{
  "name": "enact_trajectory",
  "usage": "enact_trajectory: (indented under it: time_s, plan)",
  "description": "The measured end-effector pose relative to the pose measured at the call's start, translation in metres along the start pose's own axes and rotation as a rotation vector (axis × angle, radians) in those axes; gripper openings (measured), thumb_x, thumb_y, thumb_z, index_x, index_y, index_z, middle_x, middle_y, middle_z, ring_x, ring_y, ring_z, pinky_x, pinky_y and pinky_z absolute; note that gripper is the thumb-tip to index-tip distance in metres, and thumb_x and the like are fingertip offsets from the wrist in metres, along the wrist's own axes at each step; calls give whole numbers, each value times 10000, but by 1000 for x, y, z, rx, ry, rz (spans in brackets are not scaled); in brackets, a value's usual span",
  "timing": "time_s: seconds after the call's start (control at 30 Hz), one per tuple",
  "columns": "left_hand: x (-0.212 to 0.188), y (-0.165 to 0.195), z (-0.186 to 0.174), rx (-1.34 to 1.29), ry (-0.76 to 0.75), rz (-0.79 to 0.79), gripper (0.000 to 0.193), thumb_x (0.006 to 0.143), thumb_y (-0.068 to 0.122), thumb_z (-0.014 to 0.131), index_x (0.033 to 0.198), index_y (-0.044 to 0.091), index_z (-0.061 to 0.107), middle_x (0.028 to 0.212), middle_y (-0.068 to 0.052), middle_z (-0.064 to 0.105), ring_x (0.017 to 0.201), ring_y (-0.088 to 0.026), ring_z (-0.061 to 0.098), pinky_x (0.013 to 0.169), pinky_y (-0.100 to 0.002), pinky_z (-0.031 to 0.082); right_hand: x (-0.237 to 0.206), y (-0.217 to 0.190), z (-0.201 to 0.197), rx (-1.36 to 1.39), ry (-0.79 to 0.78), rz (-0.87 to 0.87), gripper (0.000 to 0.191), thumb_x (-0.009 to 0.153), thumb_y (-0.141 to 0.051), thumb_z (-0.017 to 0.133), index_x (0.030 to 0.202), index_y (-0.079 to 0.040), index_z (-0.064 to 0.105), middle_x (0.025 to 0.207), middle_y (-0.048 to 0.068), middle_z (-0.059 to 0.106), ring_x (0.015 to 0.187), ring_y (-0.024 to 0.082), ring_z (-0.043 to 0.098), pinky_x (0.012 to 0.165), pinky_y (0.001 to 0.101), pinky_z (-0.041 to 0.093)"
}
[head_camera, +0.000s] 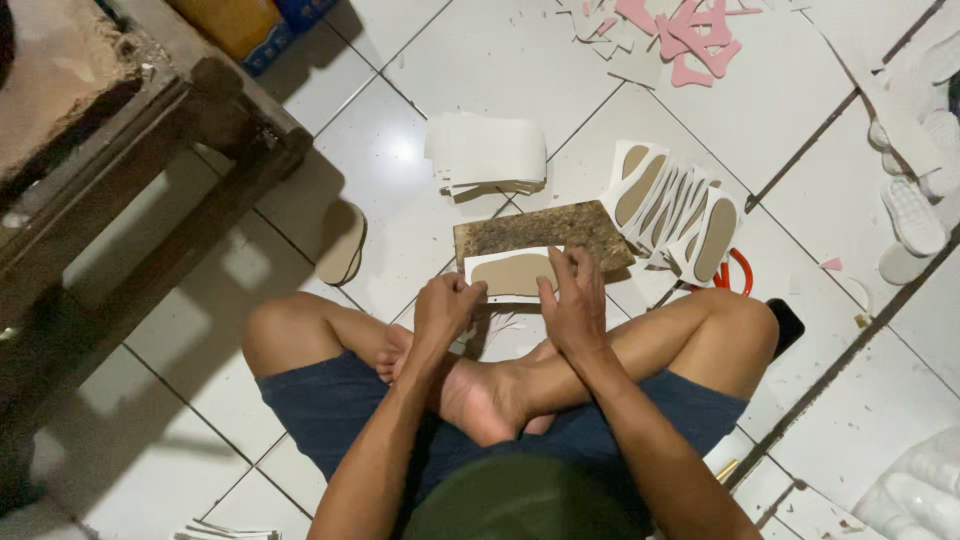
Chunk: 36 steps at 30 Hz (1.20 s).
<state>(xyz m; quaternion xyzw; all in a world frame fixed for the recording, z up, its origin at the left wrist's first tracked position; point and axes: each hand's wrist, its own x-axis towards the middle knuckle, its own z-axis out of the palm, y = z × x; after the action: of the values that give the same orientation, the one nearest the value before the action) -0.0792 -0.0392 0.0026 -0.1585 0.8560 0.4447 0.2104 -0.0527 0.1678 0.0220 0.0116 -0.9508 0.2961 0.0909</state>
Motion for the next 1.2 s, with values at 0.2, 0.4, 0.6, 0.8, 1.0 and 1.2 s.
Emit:
enact_trajectory:
  time_s: [0.2,0.4,0.6,0.8,1.0,1.2]
  plan:
    - [-21,-7,2,119,-105,227,351,872,393,708,814,48,734,698,-166,701,691,-349,696,644,-462,525,7,-9,-12,-146,-202,-433,644,701,-208,759,1300,-16,624,1319,230,551,1222,421,519,1014,556,389]
    - [-40,-9,11,-411,-105,266,262,914,257,727,1029,23,754,853,-79,747,761,-176,677,668,-330,529,-12,1,-35,513,-502,154,399,921,-214,657,1270,-25,686,1065,139,751,974,256,686,868,389,559]
    - [-56,-7,5,-892,-270,98,170,923,110,742,999,-39,712,813,-47,710,703,-107,634,652,-249,521,-29,-6,-53,792,-489,391,269,935,-170,698,1145,-4,730,929,40,758,813,93,677,736,266,554]
    - [-67,-1,-8,-977,-377,109,196,917,116,754,1028,-41,717,829,-59,712,723,-111,644,685,-259,532,-22,-10,-54,1145,-360,653,154,938,-79,718,1040,36,719,882,50,718,748,86,654,661,246,530]
    - [-77,7,-14,-1190,-412,0,209,917,125,743,1068,-11,695,917,-56,737,801,-114,677,752,-262,558,-21,-13,-51,1483,-421,789,109,955,-92,657,1000,5,680,859,71,722,740,127,694,686,269,577]
    - [-79,13,-18,-1176,-399,14,219,908,93,753,1102,3,704,884,-19,698,751,-82,594,683,-229,465,-29,-17,-45,1465,-369,810,95,936,-75,668,991,2,676,859,63,725,745,122,697,683,264,577]
